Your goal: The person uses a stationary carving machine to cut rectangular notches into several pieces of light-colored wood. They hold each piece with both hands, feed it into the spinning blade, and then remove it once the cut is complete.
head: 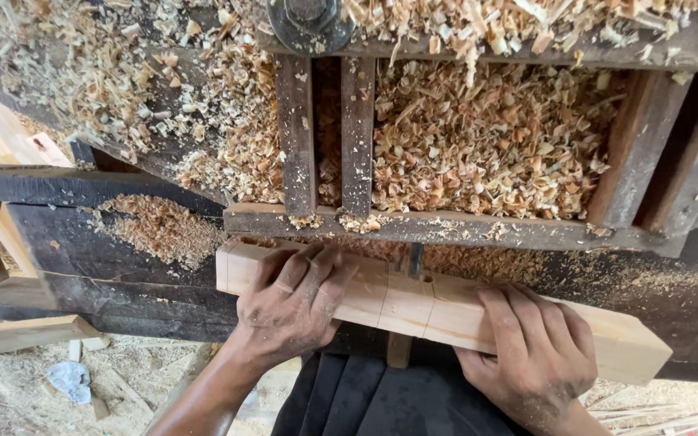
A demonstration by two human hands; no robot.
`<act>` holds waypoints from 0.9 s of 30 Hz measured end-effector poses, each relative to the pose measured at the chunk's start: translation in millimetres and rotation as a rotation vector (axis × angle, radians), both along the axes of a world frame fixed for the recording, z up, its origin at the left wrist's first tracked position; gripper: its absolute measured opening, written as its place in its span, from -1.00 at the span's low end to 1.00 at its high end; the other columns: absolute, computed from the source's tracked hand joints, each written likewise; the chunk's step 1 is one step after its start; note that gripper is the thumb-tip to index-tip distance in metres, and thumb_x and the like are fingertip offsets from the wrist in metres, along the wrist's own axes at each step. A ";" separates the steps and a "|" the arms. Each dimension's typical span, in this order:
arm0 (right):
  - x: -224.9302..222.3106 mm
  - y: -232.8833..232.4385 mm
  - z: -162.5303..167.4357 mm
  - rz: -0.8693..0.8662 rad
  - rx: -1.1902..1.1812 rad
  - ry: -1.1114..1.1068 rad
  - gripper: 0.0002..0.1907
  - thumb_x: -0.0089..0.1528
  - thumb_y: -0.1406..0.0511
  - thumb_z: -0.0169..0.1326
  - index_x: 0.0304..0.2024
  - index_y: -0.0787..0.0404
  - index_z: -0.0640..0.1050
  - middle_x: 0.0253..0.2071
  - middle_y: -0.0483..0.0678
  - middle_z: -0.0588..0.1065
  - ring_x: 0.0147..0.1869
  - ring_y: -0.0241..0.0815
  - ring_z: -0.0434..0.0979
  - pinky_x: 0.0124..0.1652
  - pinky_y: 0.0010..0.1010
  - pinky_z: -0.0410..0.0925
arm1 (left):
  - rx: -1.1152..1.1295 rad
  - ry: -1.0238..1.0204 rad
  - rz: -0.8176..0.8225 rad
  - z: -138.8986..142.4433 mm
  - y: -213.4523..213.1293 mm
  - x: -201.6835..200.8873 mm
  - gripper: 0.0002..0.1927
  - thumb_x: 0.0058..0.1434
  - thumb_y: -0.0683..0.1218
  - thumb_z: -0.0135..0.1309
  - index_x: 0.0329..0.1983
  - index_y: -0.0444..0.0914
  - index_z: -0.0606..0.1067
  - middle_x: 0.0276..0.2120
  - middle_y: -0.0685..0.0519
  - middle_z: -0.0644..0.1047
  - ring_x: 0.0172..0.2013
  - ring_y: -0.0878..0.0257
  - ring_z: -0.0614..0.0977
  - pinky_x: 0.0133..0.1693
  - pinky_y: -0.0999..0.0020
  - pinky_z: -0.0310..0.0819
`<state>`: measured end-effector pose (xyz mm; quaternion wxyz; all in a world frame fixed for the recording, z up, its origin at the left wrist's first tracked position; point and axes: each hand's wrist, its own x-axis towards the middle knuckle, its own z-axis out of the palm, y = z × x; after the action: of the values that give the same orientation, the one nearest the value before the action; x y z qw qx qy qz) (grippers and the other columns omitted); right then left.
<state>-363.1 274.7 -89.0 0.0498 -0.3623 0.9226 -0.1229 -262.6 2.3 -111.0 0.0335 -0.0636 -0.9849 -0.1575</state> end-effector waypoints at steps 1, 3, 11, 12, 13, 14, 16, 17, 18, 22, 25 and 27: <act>-0.8 0.2 -0.2 0.008 -0.002 -0.005 -0.46 -0.03 0.13 0.27 -0.05 0.27 0.62 -0.11 0.05 0.60 -0.04 0.00 0.61 0.02 -0.20 0.37 | 0.001 0.007 0.002 0.9 -0.4 -1.6 -0.45 -0.01 -0.17 0.10 0.13 -0.26 0.46 0.03 -0.03 0.57 0.04 0.11 0.61 0.06 0.13 0.43; -3.3 1.0 -0.8 0.020 -0.004 -0.013 -0.45 -0.03 0.12 0.27 -0.04 0.27 0.62 -0.12 0.04 0.60 -0.04 0.00 0.61 0.03 -0.20 0.37 | 0.004 -0.009 0.006 2.6 -0.5 -4.4 -0.43 -0.02 -0.18 0.09 0.15 -0.26 0.47 0.02 -0.02 0.57 0.04 0.11 0.61 0.07 0.11 0.44; -22.8 1.9 -5.2 0.110 -0.022 0.032 -0.40 -0.04 0.04 0.34 -0.06 0.25 0.62 -0.12 0.04 0.60 -0.09 -0.03 0.59 0.00 -0.18 0.37 | 0.020 -0.017 0.083 9.2 5.6 -7.2 -0.41 -0.09 -0.17 0.04 0.11 -0.28 0.46 -0.03 -0.04 0.57 -0.03 0.08 0.61 0.02 0.08 0.44; -28.1 2.2 -6.3 0.139 -0.026 0.047 -0.40 -0.03 0.03 0.35 -0.05 0.25 0.62 -0.10 0.04 0.61 -0.09 -0.04 0.59 0.00 -0.18 0.37 | 0.013 -0.017 0.105 10.3 8.4 -6.7 -0.42 -0.07 -0.17 0.05 0.12 -0.30 0.46 -0.03 -0.05 0.57 -0.03 0.08 0.60 0.01 0.08 0.43; -34.2 2.5 -7.5 0.171 -0.030 0.048 -0.42 -0.03 0.06 0.35 -0.04 0.23 0.63 -0.11 0.01 0.61 -0.10 -0.06 0.59 0.01 -0.18 0.37 | 0.005 -0.017 0.126 11.4 12.0 -5.9 -0.42 -0.05 -0.18 0.05 0.14 -0.31 0.45 -0.03 -0.05 0.56 -0.03 0.08 0.60 0.01 0.09 0.42; -40.8 2.9 -8.9 0.201 -0.033 0.053 -0.43 -0.03 0.08 0.34 -0.03 0.22 0.64 -0.11 -0.02 0.61 -0.10 -0.09 0.59 0.02 -0.18 0.38 | -0.006 -0.006 0.163 12.6 16.3 -4.9 -0.44 -0.01 -0.18 0.06 0.14 -0.31 0.44 -0.01 -0.05 0.56 -0.03 0.08 0.60 0.01 0.10 0.41; -52.8 4.2 -11.8 0.250 -0.024 0.082 -0.44 -0.07 0.12 0.32 -0.03 0.18 0.65 -0.12 -0.07 0.62 -0.10 -0.12 0.59 0.01 -0.19 0.38 | -0.024 0.021 0.232 14.5 25.4 -2.5 -0.48 0.08 -0.19 0.08 0.16 -0.29 0.42 0.01 -0.05 0.56 -0.01 0.09 0.59 0.01 0.11 0.40; -57.0 5.2 -12.9 0.273 -0.011 0.102 -0.43 -0.11 0.14 0.30 -0.04 0.16 0.65 -0.12 -0.08 0.62 -0.10 -0.12 0.60 -0.01 -0.21 0.38 | -0.021 0.025 0.252 15.1 29.2 -1.1 -0.47 0.06 -0.19 0.07 0.16 -0.30 0.42 0.01 -0.05 0.56 -0.01 0.08 0.59 0.02 0.11 0.40; -59.0 6.4 -13.7 0.299 0.000 0.123 -0.42 -0.15 0.16 0.27 -0.05 0.14 0.66 -0.13 -0.10 0.63 -0.09 -0.13 0.61 -0.03 -0.23 0.37 | -0.020 0.029 0.274 15.4 32.0 0.5 -0.46 0.04 -0.19 0.07 0.16 -0.30 0.42 0.01 -0.06 0.56 -0.01 0.07 0.59 0.03 0.10 0.40; -43.1 13.9 -11.9 0.237 -0.011 0.012 -0.40 -0.10 0.14 0.35 0.00 0.15 0.66 -0.14 -0.02 0.62 -0.11 -0.07 0.59 0.00 -0.15 0.38 | 0.016 -0.010 0.256 16.6 34.1 12.2 -0.45 0.01 -0.13 0.10 0.13 -0.32 0.44 -0.02 -0.09 0.55 -0.06 0.02 0.58 0.01 0.07 0.37; -17.1 18.6 -9.5 0.163 -0.011 0.024 -0.39 -0.12 0.13 0.34 -0.01 0.14 0.67 -0.22 -0.01 0.61 -0.19 -0.08 0.59 0.02 -0.13 0.39 | 0.018 -0.029 0.193 17.6 32.1 23.7 -0.50 -0.06 -0.18 0.03 0.03 -0.35 0.48 0.02 -0.14 0.57 -0.06 0.06 0.61 0.02 0.14 0.40; -3.0 19.0 -7.4 0.087 -0.076 0.029 -0.45 -0.12 0.18 0.28 -0.06 0.19 0.64 -0.20 0.02 0.61 -0.15 0.00 0.60 -0.02 -0.19 0.37 | 0.051 -0.051 0.127 14.7 28.9 28.2 -0.51 -0.04 -0.13 0.05 0.02 -0.32 0.51 0.01 -0.12 0.58 -0.06 0.04 0.61 0.02 0.12 0.40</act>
<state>-366.2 293.7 -96.5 0.0278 -0.4057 0.9011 -0.1503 -234.4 31.1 -96.3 0.0200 0.0037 -0.9831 -0.1819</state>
